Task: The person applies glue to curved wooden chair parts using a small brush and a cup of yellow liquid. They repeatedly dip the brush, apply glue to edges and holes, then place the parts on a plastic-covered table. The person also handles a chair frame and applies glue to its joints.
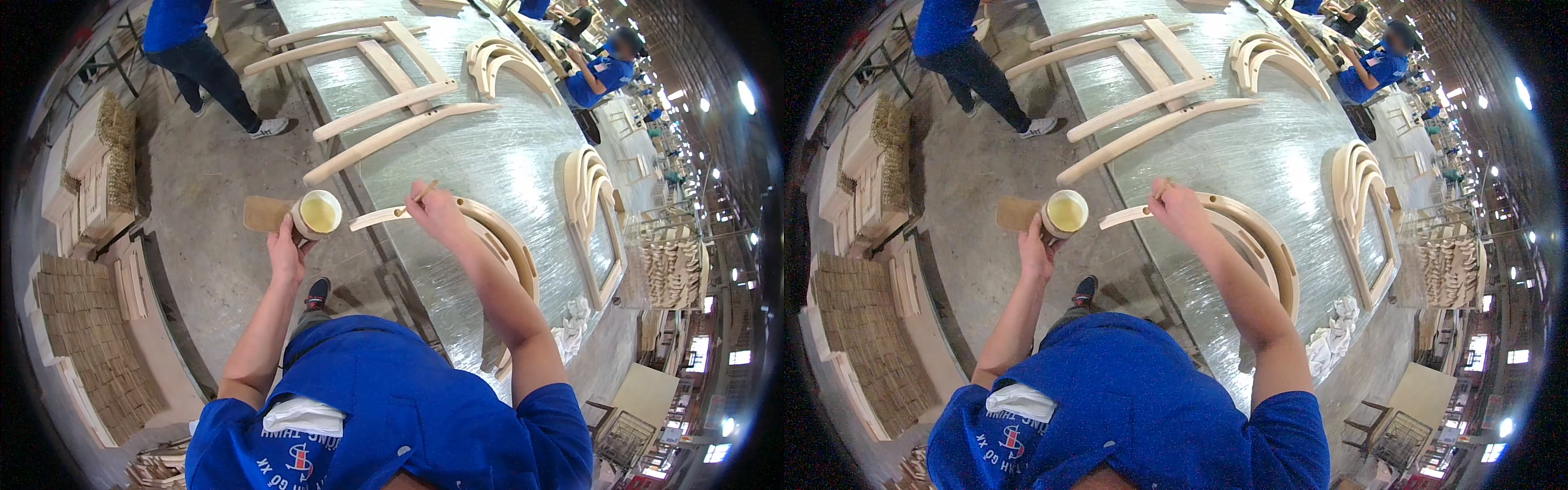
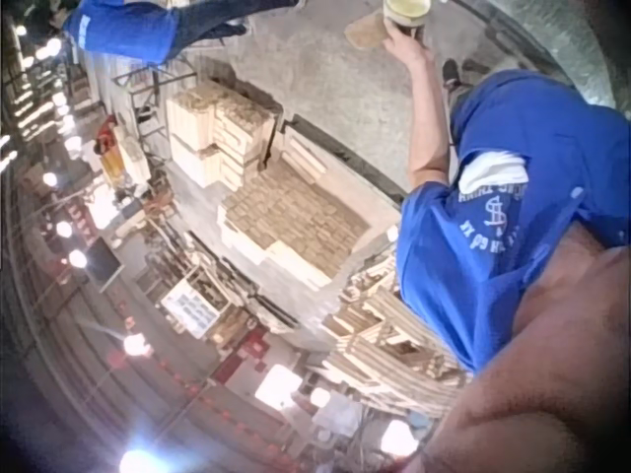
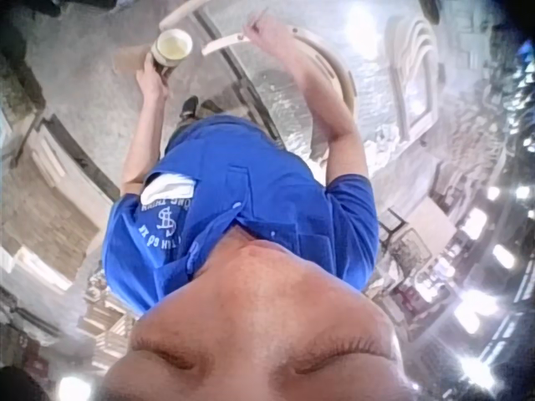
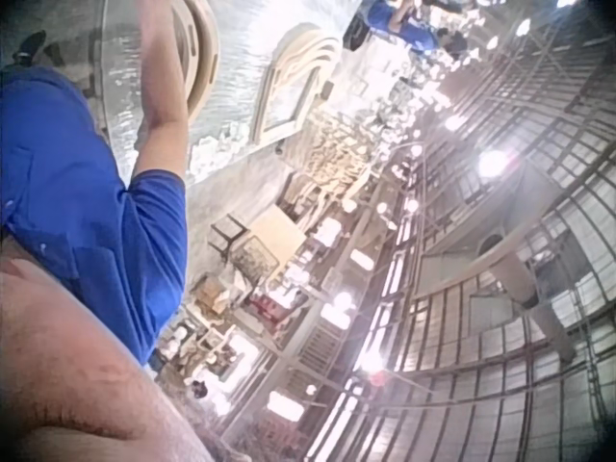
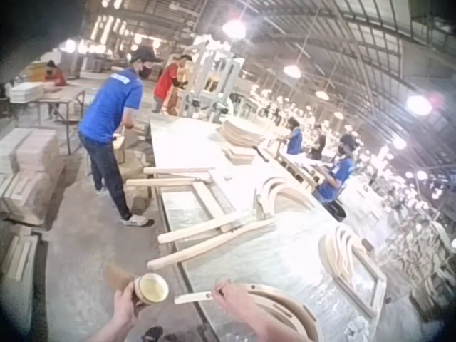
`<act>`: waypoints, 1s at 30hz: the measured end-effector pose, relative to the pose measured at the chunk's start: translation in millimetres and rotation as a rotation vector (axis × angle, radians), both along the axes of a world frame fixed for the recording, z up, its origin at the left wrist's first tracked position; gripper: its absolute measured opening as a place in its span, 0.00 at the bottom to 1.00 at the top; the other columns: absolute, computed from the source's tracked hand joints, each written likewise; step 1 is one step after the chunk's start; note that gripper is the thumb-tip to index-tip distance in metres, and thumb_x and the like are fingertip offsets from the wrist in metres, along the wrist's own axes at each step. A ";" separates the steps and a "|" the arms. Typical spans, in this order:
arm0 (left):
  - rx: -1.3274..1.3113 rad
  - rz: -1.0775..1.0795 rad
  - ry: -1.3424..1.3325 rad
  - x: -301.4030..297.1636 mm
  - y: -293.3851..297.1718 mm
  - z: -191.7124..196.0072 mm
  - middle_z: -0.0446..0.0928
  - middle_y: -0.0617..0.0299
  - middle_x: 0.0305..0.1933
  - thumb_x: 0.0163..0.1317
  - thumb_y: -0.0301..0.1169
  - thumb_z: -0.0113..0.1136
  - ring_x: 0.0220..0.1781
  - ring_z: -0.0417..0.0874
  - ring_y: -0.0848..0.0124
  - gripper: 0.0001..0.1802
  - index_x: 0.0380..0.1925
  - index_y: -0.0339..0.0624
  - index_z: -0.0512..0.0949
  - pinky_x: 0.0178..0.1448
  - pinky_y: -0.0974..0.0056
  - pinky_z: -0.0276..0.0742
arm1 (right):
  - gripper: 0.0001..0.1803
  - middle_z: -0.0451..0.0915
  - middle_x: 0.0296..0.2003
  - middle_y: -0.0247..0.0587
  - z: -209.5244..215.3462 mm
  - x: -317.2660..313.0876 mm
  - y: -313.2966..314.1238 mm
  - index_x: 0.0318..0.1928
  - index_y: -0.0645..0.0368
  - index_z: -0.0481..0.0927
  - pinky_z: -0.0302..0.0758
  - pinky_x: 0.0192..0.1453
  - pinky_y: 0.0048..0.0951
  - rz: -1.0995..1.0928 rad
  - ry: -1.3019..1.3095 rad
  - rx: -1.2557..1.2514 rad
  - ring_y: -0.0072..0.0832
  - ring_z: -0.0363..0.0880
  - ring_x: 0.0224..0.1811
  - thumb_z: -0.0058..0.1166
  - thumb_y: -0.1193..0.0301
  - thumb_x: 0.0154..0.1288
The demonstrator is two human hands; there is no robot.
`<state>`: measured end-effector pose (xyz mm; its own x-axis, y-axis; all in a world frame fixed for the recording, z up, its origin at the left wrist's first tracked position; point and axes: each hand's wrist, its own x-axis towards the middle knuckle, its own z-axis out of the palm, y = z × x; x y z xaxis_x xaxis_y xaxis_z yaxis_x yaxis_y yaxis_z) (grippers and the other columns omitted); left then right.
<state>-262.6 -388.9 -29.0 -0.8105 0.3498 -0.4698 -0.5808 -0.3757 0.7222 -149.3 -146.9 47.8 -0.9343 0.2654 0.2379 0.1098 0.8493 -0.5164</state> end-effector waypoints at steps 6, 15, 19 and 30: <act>0.024 -0.077 0.013 -8.9 1.9 -0.9 0.74 0.58 0.47 0.68 0.39 0.44 0.45 0.79 0.67 0.17 0.51 0.41 0.65 0.45 0.57 0.80 | 0.08 0.73 0.19 0.48 0.9 -0.6 0.5 0.28 0.59 0.68 0.68 0.28 0.39 0.016 0.018 -0.003 0.45 0.74 0.23 0.51 0.70 0.60; -0.027 -0.185 0.056 -23.6 21.0 -0.9 0.73 0.59 0.48 0.67 0.39 0.46 0.49 0.77 0.68 0.17 0.50 0.42 0.67 0.44 0.59 0.79 | 0.06 0.74 0.19 0.44 24.7 11.6 -8.3 0.29 0.60 0.71 0.71 0.29 0.33 -0.202 0.011 -0.193 0.37 0.76 0.23 0.51 0.72 0.60; 0.028 -0.312 0.129 -14.5 51.9 10.2 0.74 0.60 0.46 0.67 0.39 0.47 0.48 0.76 0.71 0.17 0.50 0.42 0.68 0.43 0.62 0.79 | 0.10 0.73 0.18 0.35 52.7 22.3 -21.3 0.27 0.62 0.71 0.69 0.27 0.25 -0.311 0.271 -0.510 0.19 0.75 0.23 0.52 0.70 0.61; 0.182 -0.696 0.147 83.2 117.9 69.5 0.74 0.57 0.47 0.68 0.37 0.42 0.47 0.78 0.68 0.17 0.50 0.37 0.67 0.45 0.61 0.82 | 0.05 0.77 0.25 0.40 20.7 152.8 -19.4 0.30 0.59 0.70 0.74 0.29 0.24 -0.615 0.821 -1.304 0.25 0.76 0.24 0.51 0.74 0.63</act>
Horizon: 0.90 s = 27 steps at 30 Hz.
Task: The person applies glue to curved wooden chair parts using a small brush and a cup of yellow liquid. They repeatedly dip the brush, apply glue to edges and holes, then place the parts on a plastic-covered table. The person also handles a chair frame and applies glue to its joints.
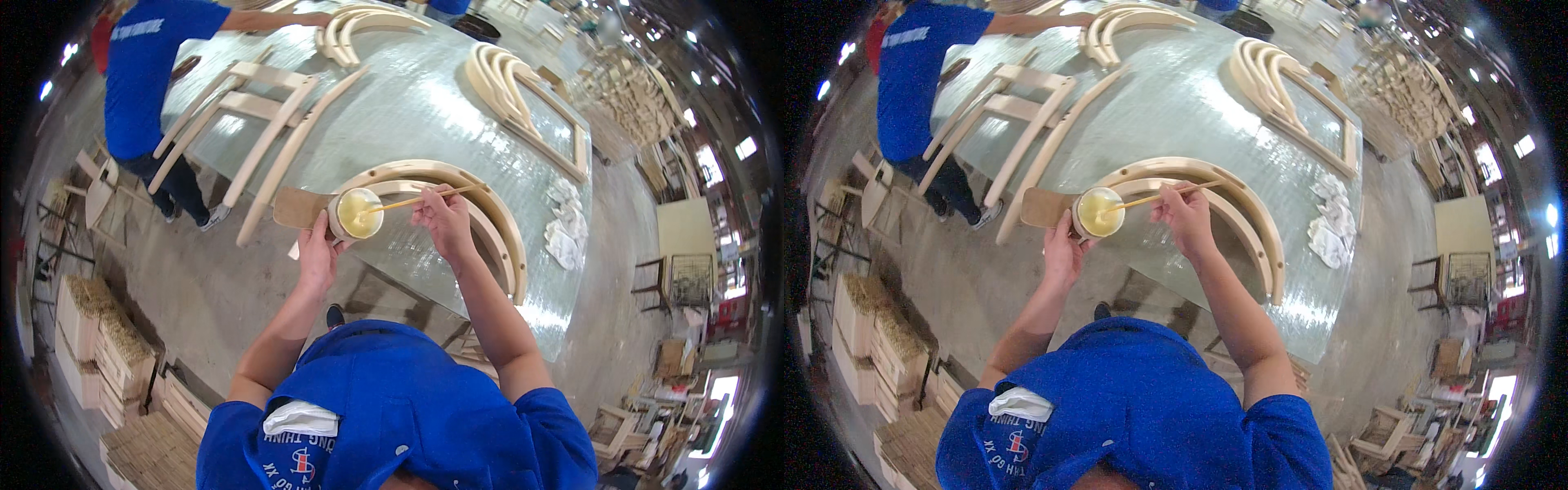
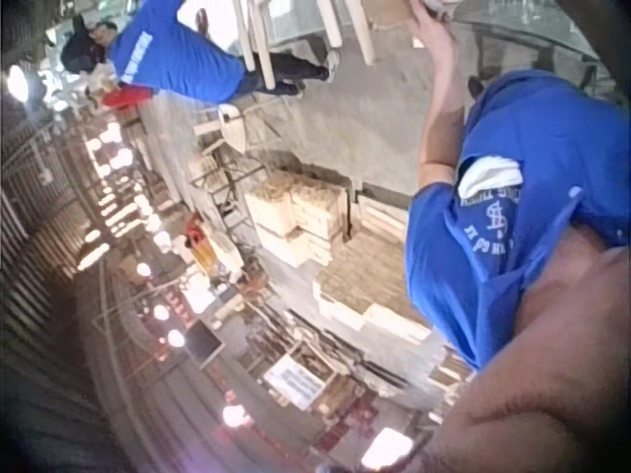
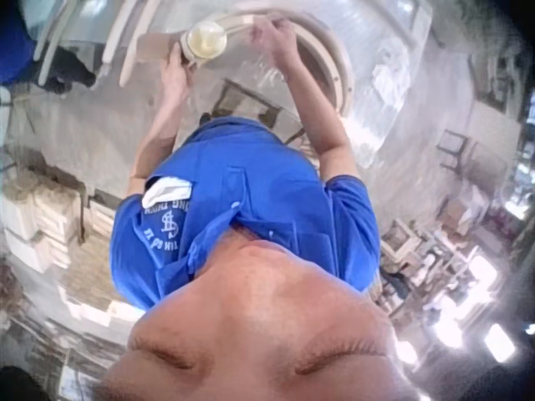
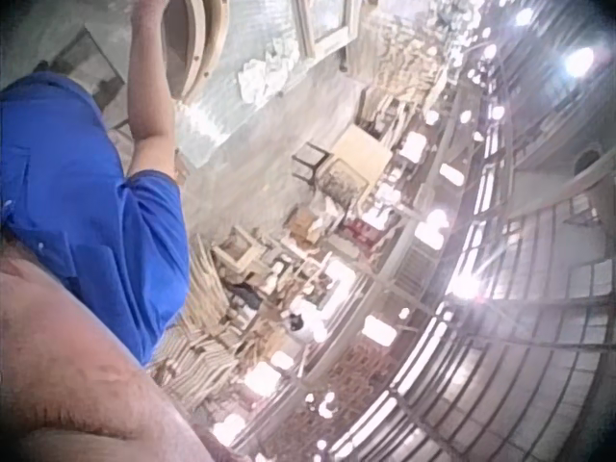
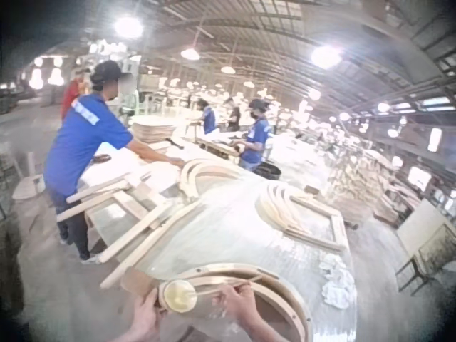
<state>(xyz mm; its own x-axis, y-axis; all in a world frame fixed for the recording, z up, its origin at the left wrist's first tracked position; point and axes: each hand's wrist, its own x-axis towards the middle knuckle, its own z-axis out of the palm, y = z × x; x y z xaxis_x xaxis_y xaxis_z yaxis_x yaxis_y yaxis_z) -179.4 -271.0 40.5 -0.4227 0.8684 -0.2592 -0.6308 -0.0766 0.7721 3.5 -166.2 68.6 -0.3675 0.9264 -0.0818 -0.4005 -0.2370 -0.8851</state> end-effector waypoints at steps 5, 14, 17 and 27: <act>0.013 -0.109 -0.077 67.8 24.3 -11.6 0.71 0.54 0.52 0.69 0.38 0.39 0.49 0.78 0.64 0.20 0.53 0.35 0.64 0.48 0.56 0.81 | 0.02 0.78 0.30 0.38 -4.7 86.1 -15.4 0.35 0.59 0.71 0.79 0.38 0.28 -0.117 0.183 -0.137 0.25 0.78 0.28 0.50 0.75 0.62; -0.049 -0.282 -0.118 214.1 47.3 -29.4 0.72 0.52 0.51 0.68 0.38 0.40 0.49 0.77 0.62 0.20 0.52 0.34 0.65 0.49 0.55 0.80 | 0.08 0.75 0.23 0.35 -40.2 215.3 -23.7 0.32 0.57 0.71 0.75 0.25 0.23 -0.359 0.105 -0.331 0.20 0.73 0.21 0.52 0.67 0.63; -0.076 -0.262 -0.176 255.9 57.5 -33.9 0.73 0.51 0.48 0.68 0.37 0.42 0.46 0.79 0.63 0.18 0.49 0.34 0.68 0.45 0.55 0.81 | 0.08 0.73 0.20 0.35 -38.4 259.6 -12.7 0.28 0.57 0.70 0.74 0.24 0.23 -0.407 0.137 -0.292 0.22 0.72 0.20 0.51 0.69 0.63; -0.190 -0.179 -0.141 252.0 21.3 -67.3 0.72 0.54 0.49 0.67 0.39 0.42 0.47 0.77 0.62 0.19 0.50 0.35 0.67 0.45 0.55 0.80 | 0.11 0.70 0.16 0.45 1.3 317.0 -1.1 0.25 0.63 0.67 0.68 0.25 0.36 -0.291 -1.079 0.678 0.34 0.74 0.18 0.54 0.71 0.57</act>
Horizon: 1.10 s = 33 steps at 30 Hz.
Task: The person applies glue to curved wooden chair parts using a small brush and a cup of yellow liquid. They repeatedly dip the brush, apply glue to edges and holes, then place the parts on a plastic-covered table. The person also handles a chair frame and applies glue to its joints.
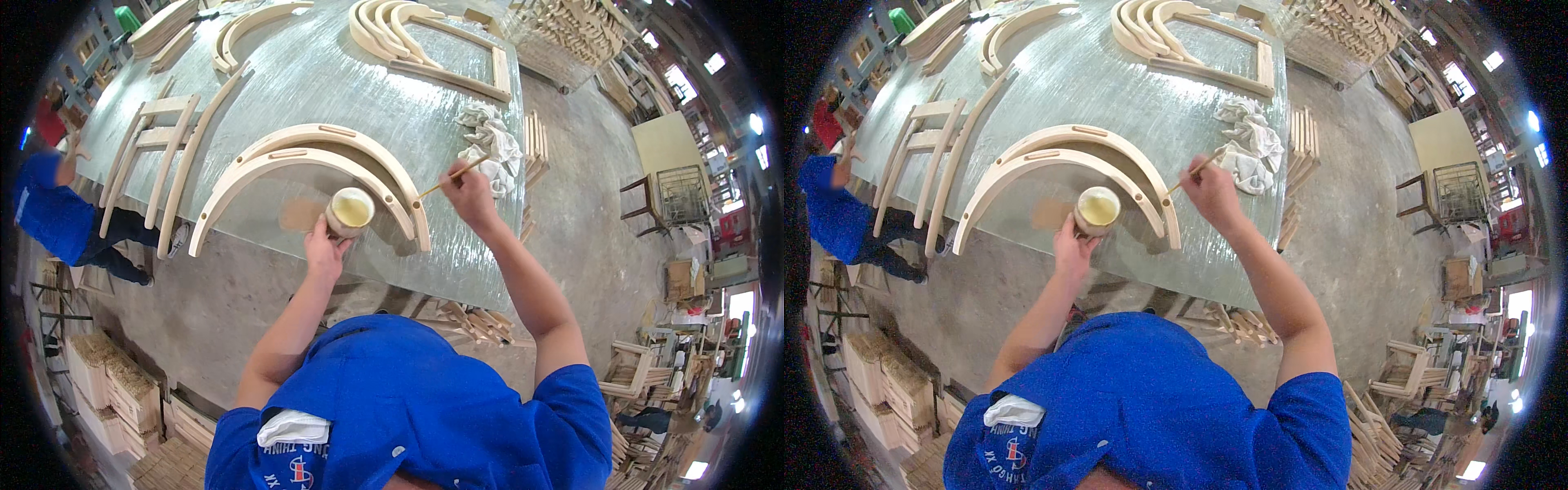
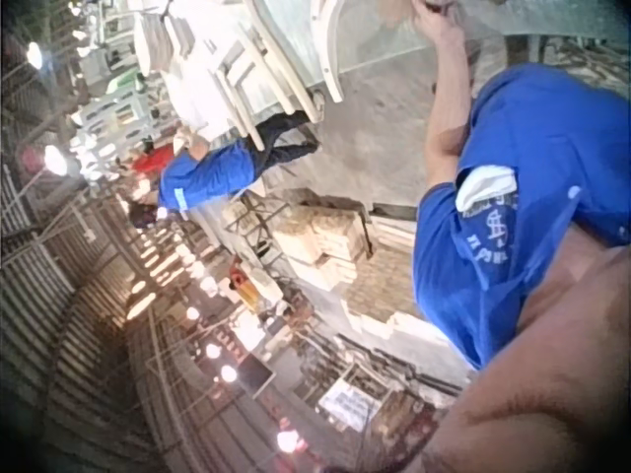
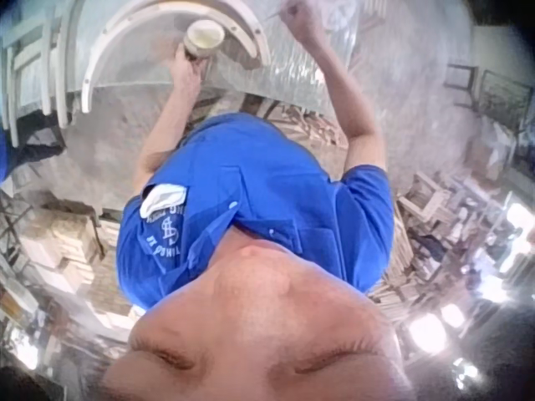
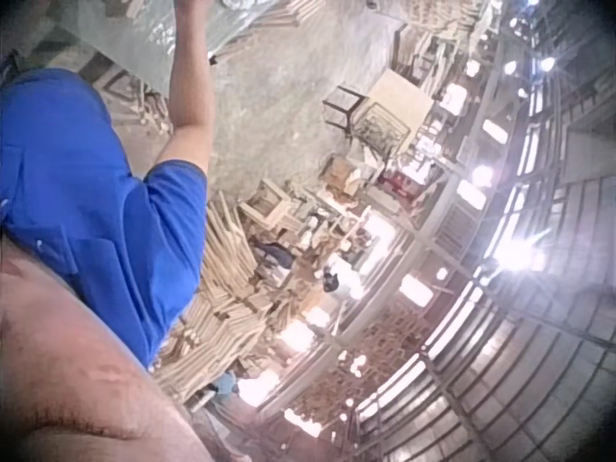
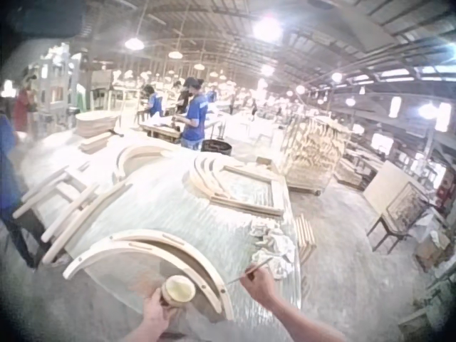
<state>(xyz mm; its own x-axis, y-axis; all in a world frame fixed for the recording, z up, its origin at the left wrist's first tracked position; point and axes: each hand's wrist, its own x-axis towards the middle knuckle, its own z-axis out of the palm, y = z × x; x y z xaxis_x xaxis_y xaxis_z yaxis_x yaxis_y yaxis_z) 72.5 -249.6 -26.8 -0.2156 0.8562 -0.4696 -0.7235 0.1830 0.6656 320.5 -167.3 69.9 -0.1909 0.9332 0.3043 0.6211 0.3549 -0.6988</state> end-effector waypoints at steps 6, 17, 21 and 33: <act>0.005 0.107 -0.011 -13.2 -30.3 -16.5 0.70 0.52 0.51 0.67 0.38 0.44 0.51 0.75 0.61 0.19 0.48 0.31 0.67 0.48 0.52 0.79 | 0.08 0.73 0.21 0.50 -11.6 -15.1 0.1 0.27 0.62 0.68 0.70 0.29 0.41 0.196 -0.186 0.051 0.48 0.75 0.25 0.50 0.71 0.56; -0.042 0.181 0.029 -20.6 -56.6 -20.4 0.69 0.54 0.53 0.68 0.38 0.42 0.51 0.75 0.61 0.19 0.51 0.35 0.65 0.49 0.51 0.78 | 0.09 0.73 0.22 0.51 -21.0 -12.7 15.4 0.28 0.62 0.67 0.69 0.32 0.44 0.349 -0.224 0.012 0.50 0.74 0.27 0.49 0.70 0.57; -0.006 0.185 0.054 -22.3 -62.0 -21.8 0.70 0.53 0.52 0.68 0.38 0.42 0.51 0.76 0.61 0.19 0.50 0.34 0.65 0.47 0.52 0.79 | 0.09 0.72 0.21 0.52 -23.3 -12.4 16.8 0.28 0.61 0.67 0.69 0.31 0.44 0.399 -0.198 0.098 0.50 0.73 0.27 0.49 0.69 0.58; -0.011 0.135 0.054 -11.1 -58.4 -17.3 0.71 0.54 0.52 0.68 0.39 0.42 0.50 0.77 0.60 0.19 0.51 0.36 0.66 0.45 0.53 0.79 | 0.08 0.72 0.22 0.52 -16.4 -9.0 19.8 0.28 0.62 0.67 0.68 0.31 0.43 0.397 -0.186 0.103 0.51 0.72 0.27 0.48 0.70 0.57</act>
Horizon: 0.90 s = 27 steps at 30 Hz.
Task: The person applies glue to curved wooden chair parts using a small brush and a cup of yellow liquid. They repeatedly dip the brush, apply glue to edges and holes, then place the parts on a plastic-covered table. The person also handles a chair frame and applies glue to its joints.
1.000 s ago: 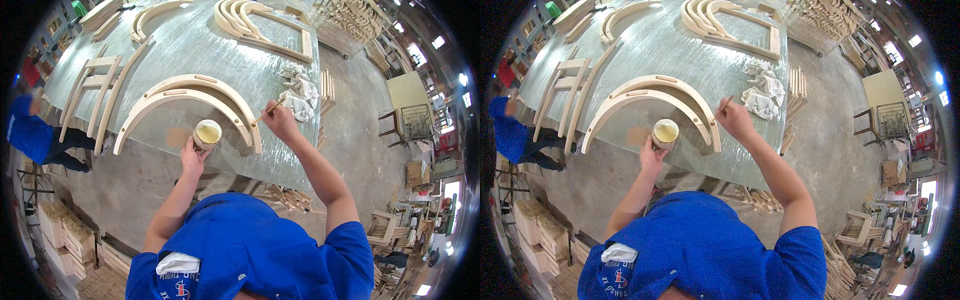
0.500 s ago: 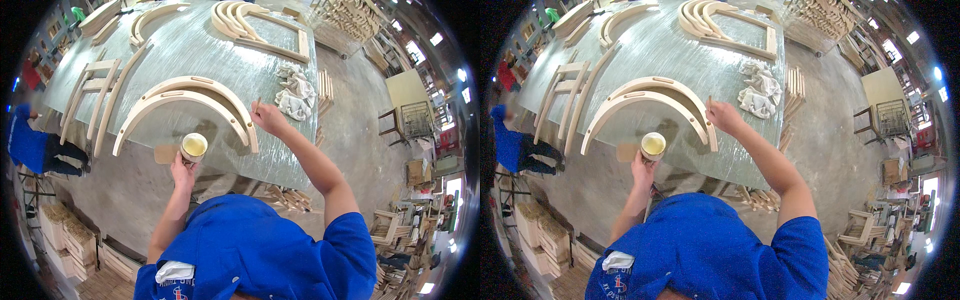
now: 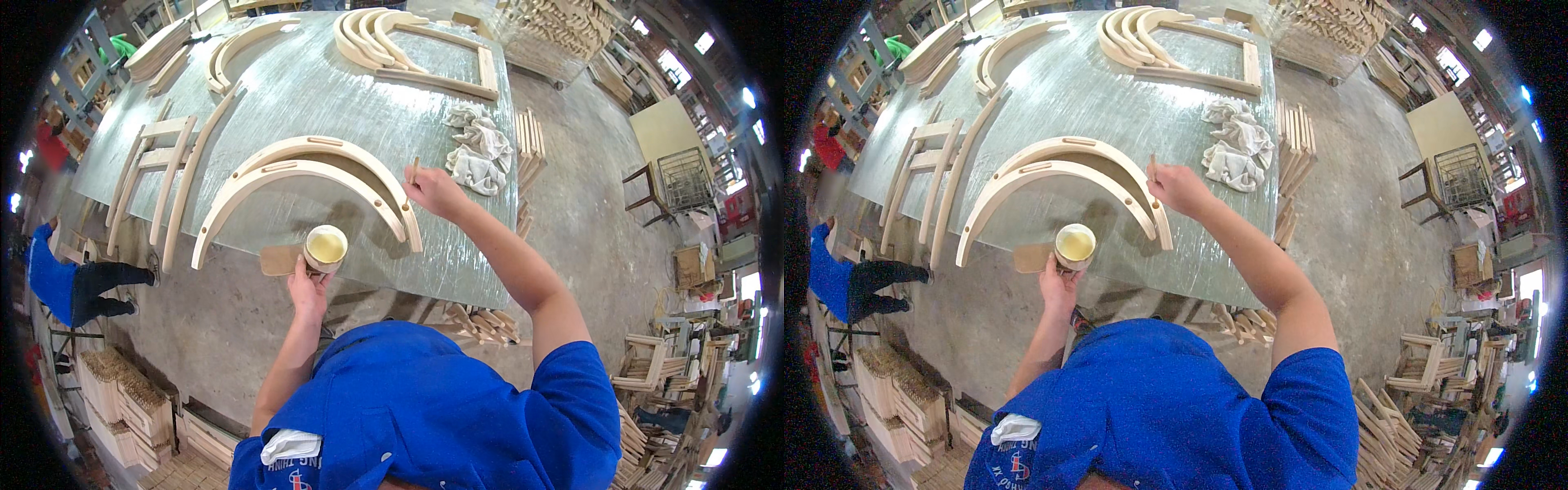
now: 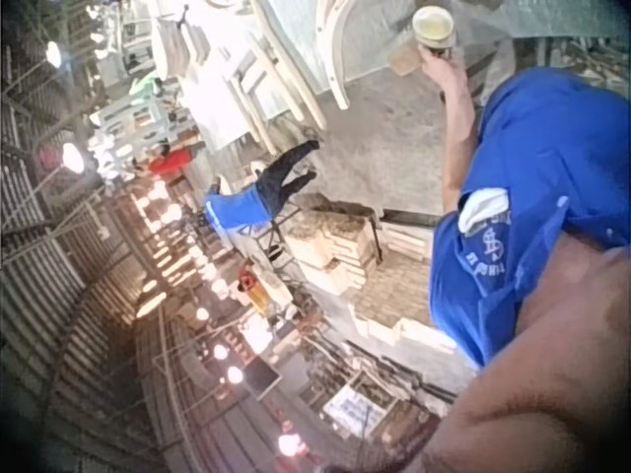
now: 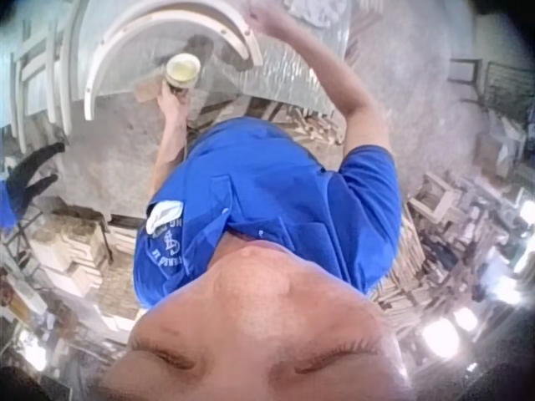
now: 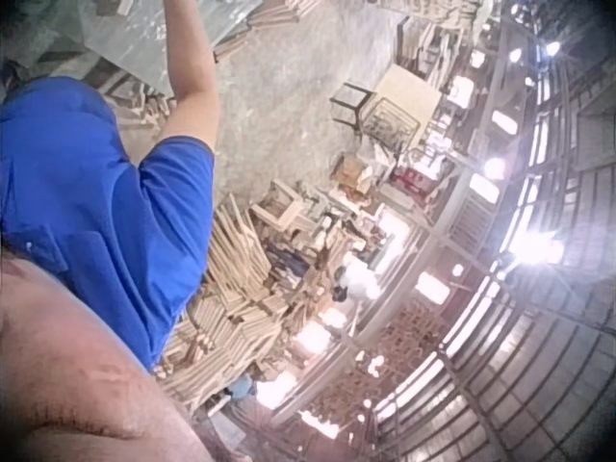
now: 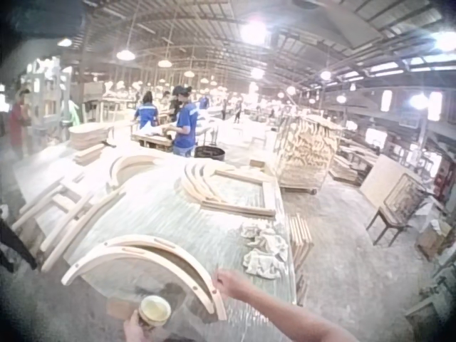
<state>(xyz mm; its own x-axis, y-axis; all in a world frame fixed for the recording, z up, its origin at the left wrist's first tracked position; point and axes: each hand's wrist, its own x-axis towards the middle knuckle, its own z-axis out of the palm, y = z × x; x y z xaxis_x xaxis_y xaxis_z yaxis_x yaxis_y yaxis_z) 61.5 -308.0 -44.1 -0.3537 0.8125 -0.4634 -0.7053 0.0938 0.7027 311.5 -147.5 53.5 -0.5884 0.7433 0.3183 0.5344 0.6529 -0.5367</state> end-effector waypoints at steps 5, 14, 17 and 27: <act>0.014 -0.029 0.018 2.7 1.6 1.6 0.70 0.54 0.52 0.68 0.39 0.42 0.51 0.76 0.61 0.19 0.50 0.35 0.65 0.48 0.53 0.79 | 0.08 0.74 0.24 0.53 5.3 1.4 -0.3 0.30 0.61 0.69 0.69 0.33 0.45 0.013 -0.032 -0.062 0.52 0.73 0.29 0.48 0.69 0.57; 0.051 -0.032 0.041 22.4 24.2 15.3 0.71 0.58 0.51 0.68 0.39 0.44 0.52 0.74 0.67 0.18 0.51 0.40 0.64 0.48 0.55 0.78 | 0.09 0.72 0.17 0.45 35.9 -11.2 -14.0 0.27 0.62 0.70 0.68 0.26 0.33 -0.065 0.165 -0.137 0.37 0.72 0.19 0.53 0.69 0.58; 0.110 -0.082 0.092 31.9 34.6 27.4 0.72 0.63 0.49 0.68 0.39 0.45 0.50 0.75 0.72 0.15 0.50 0.47 0.66 0.44 0.60 0.78 | 0.10 0.69 0.15 0.38 41.7 -26.5 -25.6 0.26 0.63 0.71 0.66 0.23 0.27 -0.104 0.313 -0.275 0.20 0.65 0.18 0.54 0.69 0.58; 0.183 -0.043 0.032 27.4 39.7 54.1 0.68 0.60 0.53 0.68 0.38 0.43 0.54 0.72 0.68 0.18 0.54 0.44 0.62 0.49 0.53 0.78 | 0.04 0.76 0.25 0.40 0.3 -23.9 -28.2 0.33 0.59 0.70 0.77 0.32 0.28 -0.201 1.078 -0.947 0.26 0.77 0.27 0.51 0.74 0.61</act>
